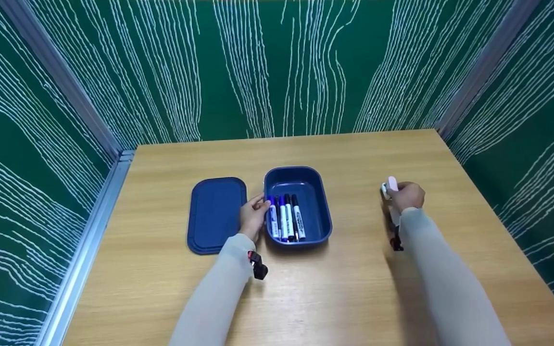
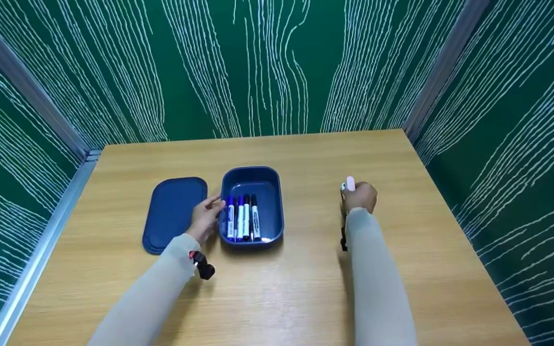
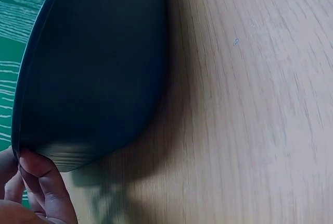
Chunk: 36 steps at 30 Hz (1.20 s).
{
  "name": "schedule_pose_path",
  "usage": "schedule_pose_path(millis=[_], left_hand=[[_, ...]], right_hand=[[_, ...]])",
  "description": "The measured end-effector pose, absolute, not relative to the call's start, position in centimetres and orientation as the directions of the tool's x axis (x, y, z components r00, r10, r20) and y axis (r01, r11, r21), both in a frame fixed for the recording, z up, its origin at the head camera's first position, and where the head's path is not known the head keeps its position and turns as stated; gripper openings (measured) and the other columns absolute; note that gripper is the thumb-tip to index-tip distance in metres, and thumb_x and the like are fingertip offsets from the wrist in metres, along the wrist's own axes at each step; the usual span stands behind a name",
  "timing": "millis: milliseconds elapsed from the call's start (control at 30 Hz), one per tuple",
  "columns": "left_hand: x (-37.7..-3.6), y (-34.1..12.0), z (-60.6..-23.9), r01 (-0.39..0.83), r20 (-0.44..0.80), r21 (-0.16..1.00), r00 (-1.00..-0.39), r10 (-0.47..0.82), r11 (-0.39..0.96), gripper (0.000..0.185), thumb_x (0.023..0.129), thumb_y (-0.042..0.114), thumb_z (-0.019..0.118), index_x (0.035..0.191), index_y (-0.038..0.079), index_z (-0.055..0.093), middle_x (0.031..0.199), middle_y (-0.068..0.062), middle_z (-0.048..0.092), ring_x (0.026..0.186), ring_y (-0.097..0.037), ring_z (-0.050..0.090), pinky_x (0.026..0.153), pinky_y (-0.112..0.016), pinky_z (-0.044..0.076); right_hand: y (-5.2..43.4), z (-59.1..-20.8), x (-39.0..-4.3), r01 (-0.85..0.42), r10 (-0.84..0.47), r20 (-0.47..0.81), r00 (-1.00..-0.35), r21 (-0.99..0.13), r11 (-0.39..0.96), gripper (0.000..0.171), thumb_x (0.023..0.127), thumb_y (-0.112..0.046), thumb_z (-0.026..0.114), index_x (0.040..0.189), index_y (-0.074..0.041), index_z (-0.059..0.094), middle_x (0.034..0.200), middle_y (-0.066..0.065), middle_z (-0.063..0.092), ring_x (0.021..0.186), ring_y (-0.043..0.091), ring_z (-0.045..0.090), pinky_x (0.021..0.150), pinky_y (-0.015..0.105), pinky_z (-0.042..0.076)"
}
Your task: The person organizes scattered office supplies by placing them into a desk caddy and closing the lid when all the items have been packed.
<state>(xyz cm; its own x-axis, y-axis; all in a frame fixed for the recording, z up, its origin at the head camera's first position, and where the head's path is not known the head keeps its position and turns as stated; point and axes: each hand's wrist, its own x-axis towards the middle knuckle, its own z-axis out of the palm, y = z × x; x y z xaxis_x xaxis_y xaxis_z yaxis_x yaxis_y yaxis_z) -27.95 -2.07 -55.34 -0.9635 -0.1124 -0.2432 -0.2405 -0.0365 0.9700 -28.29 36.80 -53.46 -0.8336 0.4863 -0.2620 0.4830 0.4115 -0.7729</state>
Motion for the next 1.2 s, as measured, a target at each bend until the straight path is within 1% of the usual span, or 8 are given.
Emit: schedule_pose_path(millis=[100,267,333,500,700,833,1100,1200], left_hand=[[-28.0,-2.0,-55.4,-0.241,-0.245,0.969,-0.963,-0.112,-0.046,0.040,0.095,0.008,0.064,0.135,0.005,0.060,0.100,-0.007,0.065,0.078,-0.017,0.058,0.052,-0.020,0.045],[-28.1,-2.0,-55.5,-0.241,-0.245,0.969,-0.965,-0.096,-0.054,0.040,0.096,0.007,0.063,0.135,0.005,0.059,0.109,-0.018,0.066,0.075,-0.014,0.058,0.051,-0.020,0.044],[-28.1,-2.1,-55.5,-0.241,-0.245,0.969,-0.965,-0.097,-0.049,0.040,0.096,0.008,0.063,0.135,0.005,0.059,0.110,-0.018,0.067,0.076,-0.015,0.059,0.050,-0.020,0.044],[-28.0,-2.2,-55.4,-0.243,-0.245,0.969,-0.963,-0.110,-0.038,0.040,0.095,0.009,0.064,0.135,0.006,0.060,0.105,-0.010,0.068,0.081,-0.020,0.061,0.050,-0.020,0.044],[-28.0,-2.2,-55.5,-0.237,-0.240,0.971,-0.964,-0.116,-0.041,0.040,0.095,0.008,0.064,0.134,0.003,0.060,0.106,-0.011,0.067,0.081,-0.019,0.060,0.050,-0.019,0.043],[-28.0,-2.1,-55.5,-0.239,-0.243,0.970,-0.963,-0.120,-0.045,0.040,0.095,0.008,0.065,0.134,0.004,0.060,0.106,-0.010,0.067,0.081,-0.018,0.059,0.050,-0.019,0.043],[-28.0,-2.0,-55.5,-0.235,-0.237,0.971,-0.965,-0.109,-0.039,0.040,0.095,0.008,0.064,0.135,0.004,0.059,0.105,-0.010,0.067,0.081,-0.019,0.060,0.051,-0.020,0.044],[-28.0,-1.9,-55.5,-0.227,-0.231,0.973,-0.967,-0.108,-0.041,0.040,0.094,0.008,0.065,0.134,0.003,0.060,0.094,-0.005,0.066,0.076,-0.017,0.058,0.048,-0.019,0.042]], right_hand=[[36.5,-53.2,-28.3,0.456,0.496,-0.225,-0.838,-0.790,0.411,0.049,0.099,-0.019,0.057,0.143,0.000,0.047,0.139,0.021,0.053,0.123,0.034,0.054,0.104,0.046,0.047],[35.7,-52.7,-28.4,0.394,0.513,-0.133,-0.848,-0.805,0.443,0.046,0.096,-0.019,0.062,0.137,0.000,0.055,0.127,0.021,0.059,0.114,0.033,0.057,0.097,0.045,0.051],[35.5,-52.6,-28.6,0.371,0.515,-0.099,-0.851,-0.808,0.458,0.044,0.093,-0.017,0.064,0.133,0.001,0.058,0.123,0.020,0.061,0.111,0.032,0.059,0.095,0.043,0.052],[34.4,-52.2,-28.8,0.320,0.509,-0.048,-0.859,-0.827,0.462,0.041,0.090,-0.015,0.068,0.127,0.000,0.062,0.117,0.018,0.063,0.105,0.028,0.059,0.089,0.035,0.052],[32.4,-51.7,-28.6,0.231,0.481,0.029,-0.876,-0.850,0.473,0.034,0.087,-0.013,0.071,0.119,-0.002,0.067,0.108,0.014,0.065,0.089,0.017,0.062,0.072,0.021,0.050],[30.8,-51.5,-28.6,0.167,0.457,0.079,-0.886,-0.866,0.472,0.031,0.085,-0.010,0.071,0.115,-0.001,0.069,0.103,0.014,0.066,0.078,0.010,0.062,0.066,0.016,0.049],[27.7,-51.3,-28.1,0.093,0.407,0.140,-0.903,-0.860,0.501,0.028,0.084,-0.009,0.073,0.111,-0.001,0.071,0.099,0.015,0.069,0.082,0.015,0.060,0.064,0.014,0.047],[26.4,-51.3,-28.0,0.052,0.378,0.162,-0.912,-0.866,0.497,0.029,0.083,-0.008,0.073,0.110,0.001,0.071,0.099,0.018,0.070,0.084,0.020,0.062,0.063,0.013,0.047]])
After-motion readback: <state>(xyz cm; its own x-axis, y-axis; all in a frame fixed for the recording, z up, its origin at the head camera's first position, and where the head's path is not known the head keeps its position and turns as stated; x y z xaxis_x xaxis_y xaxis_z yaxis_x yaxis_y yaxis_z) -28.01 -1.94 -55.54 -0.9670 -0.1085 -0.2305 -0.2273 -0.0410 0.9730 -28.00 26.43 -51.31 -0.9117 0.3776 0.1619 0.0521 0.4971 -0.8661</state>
